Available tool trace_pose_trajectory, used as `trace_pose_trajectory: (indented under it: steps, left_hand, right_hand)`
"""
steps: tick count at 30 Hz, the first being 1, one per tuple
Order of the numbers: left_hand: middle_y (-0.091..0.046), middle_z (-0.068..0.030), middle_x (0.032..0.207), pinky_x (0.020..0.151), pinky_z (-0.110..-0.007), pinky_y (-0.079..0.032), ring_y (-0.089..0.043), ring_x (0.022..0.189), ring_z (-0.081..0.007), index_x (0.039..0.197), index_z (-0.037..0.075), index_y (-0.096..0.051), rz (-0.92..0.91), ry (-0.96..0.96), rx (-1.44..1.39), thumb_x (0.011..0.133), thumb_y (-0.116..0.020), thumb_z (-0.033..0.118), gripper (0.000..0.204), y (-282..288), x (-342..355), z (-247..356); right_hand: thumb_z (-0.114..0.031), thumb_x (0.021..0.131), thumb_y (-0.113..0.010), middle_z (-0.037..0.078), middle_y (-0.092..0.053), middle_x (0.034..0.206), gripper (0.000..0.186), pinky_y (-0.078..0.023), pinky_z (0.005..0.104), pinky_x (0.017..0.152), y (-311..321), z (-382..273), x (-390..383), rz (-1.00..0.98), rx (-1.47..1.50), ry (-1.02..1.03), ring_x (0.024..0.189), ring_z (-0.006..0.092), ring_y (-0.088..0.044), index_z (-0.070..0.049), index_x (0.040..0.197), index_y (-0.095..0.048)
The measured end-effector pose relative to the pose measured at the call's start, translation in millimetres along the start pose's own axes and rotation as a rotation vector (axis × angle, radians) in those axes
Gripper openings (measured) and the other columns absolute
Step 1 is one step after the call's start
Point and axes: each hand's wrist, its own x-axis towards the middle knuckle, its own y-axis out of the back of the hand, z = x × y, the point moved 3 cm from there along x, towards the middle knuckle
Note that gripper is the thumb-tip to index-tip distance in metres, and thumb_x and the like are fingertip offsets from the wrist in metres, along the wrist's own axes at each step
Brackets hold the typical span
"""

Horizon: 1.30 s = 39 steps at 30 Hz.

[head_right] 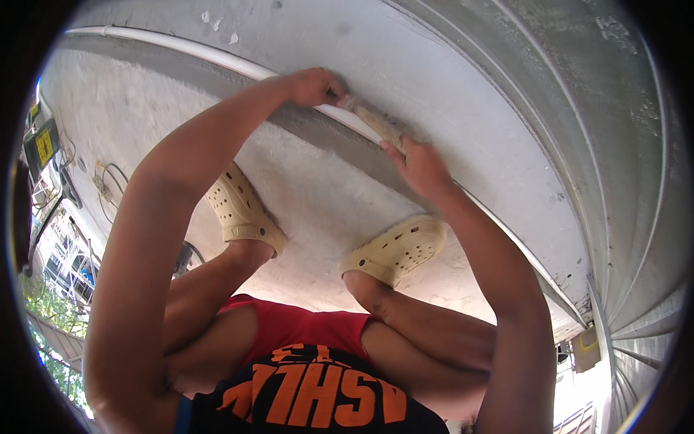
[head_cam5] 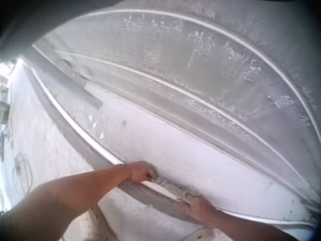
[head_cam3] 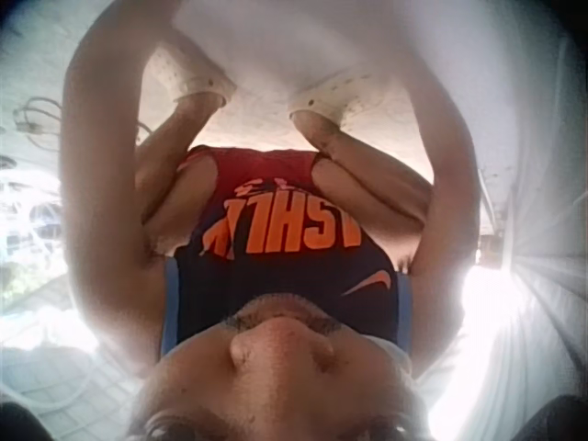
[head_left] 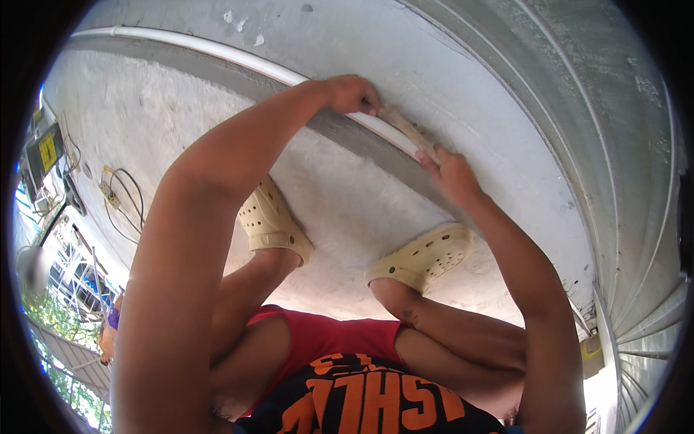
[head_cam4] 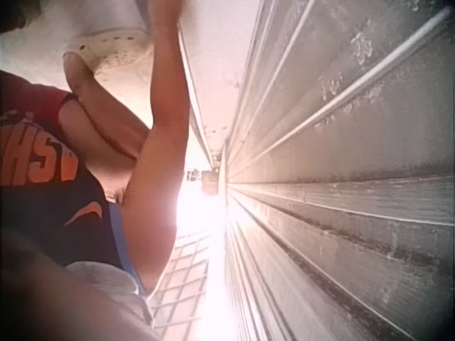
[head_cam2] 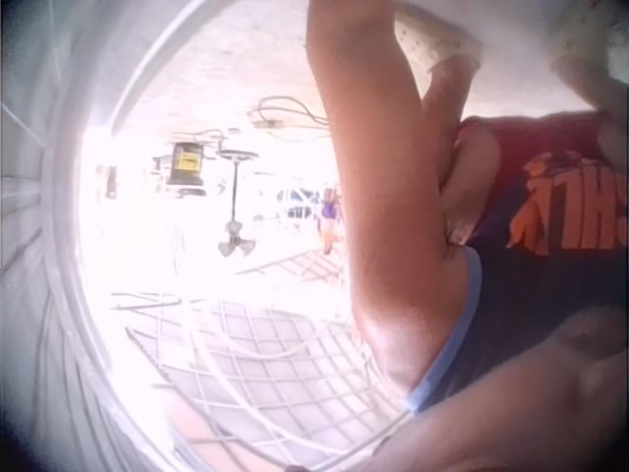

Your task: The person secures a white PVC pipe to a concrete ceiling using a hammer and nails. They repeatedly position the pipe, insert nails, and hammer them in place along the length of the pipe.

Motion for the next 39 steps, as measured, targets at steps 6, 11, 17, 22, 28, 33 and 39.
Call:
trace_pose_trajectory:
  steps: [6, 11, 17, 22, 28, 33, 39]
  left_hand:
    - [-0.075, -0.0126, 0.107, 0.092, -0.039, -0.052, -0.069, 0.100, -0.0302, 0.110, 0.016, -0.079, -0.025, 0.120, 0.011, 0.094, -0.073, 0.034, 0.025, 14, -12, 23]
    - [-0.075, -0.0085, 0.118, 0.099, -0.038, -0.051, -0.068, 0.113, -0.0274, 0.116, 0.020, -0.079, -0.093, 0.109, -0.042, 0.098, -0.068, 0.031, 0.023, 7, -5, 13]
    - [-0.075, -0.0089, 0.116, 0.098, -0.038, -0.051, -0.068, 0.112, -0.0276, 0.113, 0.018, -0.079, -0.052, 0.121, 0.052, 0.096, -0.070, 0.030, 0.023, 15, -11, 22]
    - [-0.076, -0.0091, 0.115, 0.098, -0.038, -0.051, -0.068, 0.111, -0.0282, 0.114, 0.017, -0.079, -0.078, 0.106, -0.053, 0.096, -0.070, 0.030, 0.024, 11, -7, 16]
    - [-0.074, -0.0165, 0.106, 0.091, -0.041, -0.052, -0.068, 0.100, -0.0333, 0.110, 0.012, -0.077, -0.058, 0.116, -0.027, 0.094, -0.071, 0.032, 0.026, 9, -10, 13]
    - [-0.074, -0.0199, 0.100, 0.087, -0.042, -0.053, -0.069, 0.093, -0.0359, 0.108, 0.009, -0.076, -0.016, 0.028, -0.073, 0.091, -0.070, 0.022, 0.022, 6, -6, 5]
    - [-0.073, -0.0163, 0.105, 0.091, -0.041, -0.052, -0.068, 0.100, -0.0334, 0.107, 0.007, -0.076, -0.024, 0.105, -0.046, 0.092, -0.073, 0.029, 0.026, 10, -9, 16]
  right_hand:
    - [-0.060, 0.102, -0.053, 0.023, -0.067, 0.070, 0.069, -0.055, 0.0502, 0.067, 32, -31, 8, -0.008, 0.060, -0.016, 0.070, 0.0437, -0.070, 0.007, 0.115, -0.064]
    - [-0.060, 0.102, -0.053, 0.023, -0.067, 0.070, 0.069, -0.055, 0.0500, 0.068, 5, -3, 1, 0.061, -0.012, 0.045, 0.070, 0.0438, -0.070, 0.007, 0.116, -0.064]
    - [-0.059, 0.103, -0.052, 0.030, -0.071, 0.090, 0.075, -0.056, 0.0482, 0.084, 23, -24, 10, -0.179, -0.021, -0.119, 0.093, 0.0445, -0.071, 0.011, 0.128, -0.061]
    - [-0.061, 0.103, -0.050, 0.027, -0.069, 0.080, 0.071, -0.056, 0.0513, 0.074, 13, -13, 10, 0.005, -0.071, 0.010, 0.078, 0.0466, -0.069, 0.008, 0.117, -0.064]
    - [-0.061, 0.103, -0.049, 0.027, -0.069, 0.079, 0.072, -0.056, 0.0520, 0.074, 19, -24, 14, -0.070, -0.047, 0.007, 0.079, 0.0465, -0.070, 0.008, 0.117, -0.063]
    - [-0.061, 0.103, -0.049, 0.026, -0.069, 0.077, 0.071, -0.056, 0.0516, 0.073, 0, -9, 7, -0.115, -0.024, -0.063, 0.079, 0.0454, -0.070, 0.007, 0.115, -0.063]
    - [-0.058, 0.102, -0.053, 0.031, -0.068, 0.081, 0.075, -0.056, 0.0491, 0.076, 17, -23, 8, -0.148, 0.023, -0.092, 0.082, 0.0458, -0.071, 0.014, 0.122, -0.061]
